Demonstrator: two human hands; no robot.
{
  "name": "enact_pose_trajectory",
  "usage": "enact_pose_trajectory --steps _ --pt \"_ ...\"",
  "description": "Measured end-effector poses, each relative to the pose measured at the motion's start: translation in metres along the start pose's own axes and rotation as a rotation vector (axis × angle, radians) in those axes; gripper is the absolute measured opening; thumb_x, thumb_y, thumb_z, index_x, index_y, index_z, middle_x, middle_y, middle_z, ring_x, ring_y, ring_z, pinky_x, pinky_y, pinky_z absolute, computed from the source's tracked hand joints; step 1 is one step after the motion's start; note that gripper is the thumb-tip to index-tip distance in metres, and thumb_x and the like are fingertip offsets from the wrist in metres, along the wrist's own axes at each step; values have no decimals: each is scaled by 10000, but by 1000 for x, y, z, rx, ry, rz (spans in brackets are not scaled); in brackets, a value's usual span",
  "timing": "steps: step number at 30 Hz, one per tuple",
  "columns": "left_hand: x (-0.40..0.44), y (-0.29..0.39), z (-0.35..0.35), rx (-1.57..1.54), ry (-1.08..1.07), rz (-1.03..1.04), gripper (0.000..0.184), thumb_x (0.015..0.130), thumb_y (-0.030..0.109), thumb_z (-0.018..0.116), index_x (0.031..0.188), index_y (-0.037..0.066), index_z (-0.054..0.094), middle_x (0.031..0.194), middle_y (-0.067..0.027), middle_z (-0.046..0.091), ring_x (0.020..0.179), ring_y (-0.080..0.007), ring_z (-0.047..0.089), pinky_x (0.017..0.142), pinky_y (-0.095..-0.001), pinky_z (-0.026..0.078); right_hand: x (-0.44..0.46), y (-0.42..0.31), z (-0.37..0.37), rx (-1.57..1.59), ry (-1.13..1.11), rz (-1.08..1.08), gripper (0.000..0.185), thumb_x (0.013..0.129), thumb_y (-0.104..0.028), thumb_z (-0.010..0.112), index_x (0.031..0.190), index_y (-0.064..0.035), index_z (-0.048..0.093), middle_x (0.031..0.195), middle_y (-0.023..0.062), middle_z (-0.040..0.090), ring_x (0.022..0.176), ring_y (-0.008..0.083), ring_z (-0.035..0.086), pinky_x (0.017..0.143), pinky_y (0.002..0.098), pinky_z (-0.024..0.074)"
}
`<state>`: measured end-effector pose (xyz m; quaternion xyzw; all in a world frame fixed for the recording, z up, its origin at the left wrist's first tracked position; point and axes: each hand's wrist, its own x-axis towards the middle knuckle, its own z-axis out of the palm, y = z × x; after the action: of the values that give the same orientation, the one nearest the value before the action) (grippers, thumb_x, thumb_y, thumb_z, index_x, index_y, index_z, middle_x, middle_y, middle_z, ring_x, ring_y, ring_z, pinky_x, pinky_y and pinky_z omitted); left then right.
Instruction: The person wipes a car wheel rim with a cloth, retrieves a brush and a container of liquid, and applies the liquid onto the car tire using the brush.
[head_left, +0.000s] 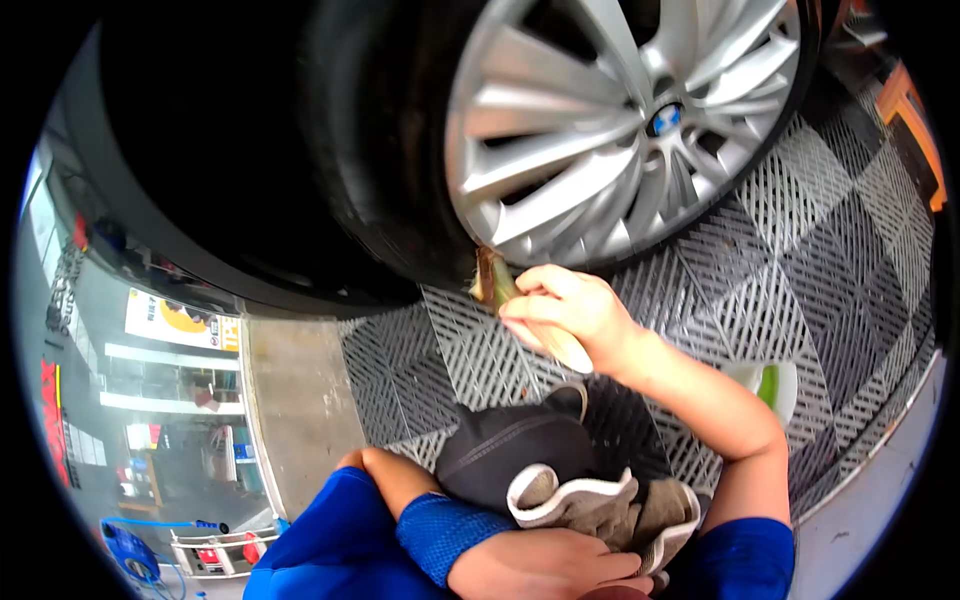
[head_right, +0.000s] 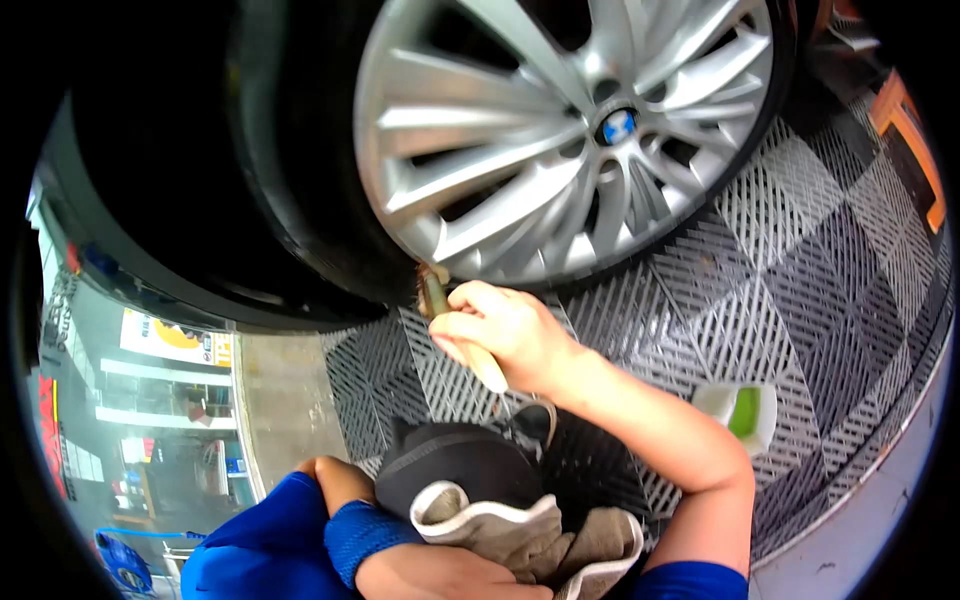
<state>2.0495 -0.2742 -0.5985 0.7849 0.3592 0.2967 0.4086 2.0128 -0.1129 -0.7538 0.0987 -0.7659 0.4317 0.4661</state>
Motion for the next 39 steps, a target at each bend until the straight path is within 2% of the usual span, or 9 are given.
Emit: enact_pose_trajectory --steps 6,9,10,19,24,29,36,37,39 --pt "-5 -4 -3 34 -69 -77 273 928 241 490 1032 8 587 954 -121 528 758 -243 551 582 -327 452 94 -26 -50 76 388 -227 182 769 -4 793 927 -28 705 854 87 675 739 184 660 670 284 539" --pt "-1 -10 -8 46 -115 -122 272 931 237 493 1037 4 585 944 -125 526 756 -251 554 586 -331 456 123 -21 -91 366 627 -27 133 875 -68 740 967 5 676 901 77 696 812 118 670 715 276 567" --pt "0 -11 -9 54 -120 -138 272 932 236 494 1038 2 584 940 -126 526 755 -253 555 588 -333 457 134 -29 -109 709 692 37 198 904 -112 723 1013 17 621 915 117 695 807 155 694 737 278 586" --pt "7 -15 -12 37 -145 -184 271 942 223 502 1053 -11 578 910 -139 521 749 -277 563 602 -347 469 107 104 -275 824 1415 -91 241 928 -77 665 1061 78 538 946 231 658 851 339 713 833 379 637" --pt "4 -13 -5 2 -150 -169 270 947 217 507 1061 -19 575 893 -146 519 746 -290 568 610 -354 475 71 127 -297 755 1844 195 343 948 -175 666 1062 121 537 933 239 653 780 323 715 728 352 652" --pt "5 -5 2 -64 -116 -97 270 952 210 511 1069 -26 571 876 -153 516 743 -304 572 618 -362 481 129 36 -232 223 1396 -53 420 963 -320 653 911 93 595 798 210 697 642 269 711 584 322 597" --pt "5 -7 -1 -194 50 -31 261 962 193 523 1068 -42 565 827 -161 501 748 -327 577 639 -382 493 142 -13 -54 -426 808 -572 188 784 -8 761 911 -20 623 821 87 671 655 172 664 560 278 546" --pt "5 -7 -2 -200 49 -33 261 962 193 523 1068 -42 565 827 -161 501 748 -327 577 639 -382 493 132 -14 -33 -368 808 -559 198 731 -63 780 861 -27 635 757 92 613 609 249 639 532 316 540" --pt "5 -8 -4 -210 23 -43 266 974 204 513 1054 -44 563 823 -156 495 756 -321 576 643 -381 491 103 -19 -7 -327 651 -493 228 710 -63 784 878 -26 633 750 83 599 593 234 624 511 311 533"
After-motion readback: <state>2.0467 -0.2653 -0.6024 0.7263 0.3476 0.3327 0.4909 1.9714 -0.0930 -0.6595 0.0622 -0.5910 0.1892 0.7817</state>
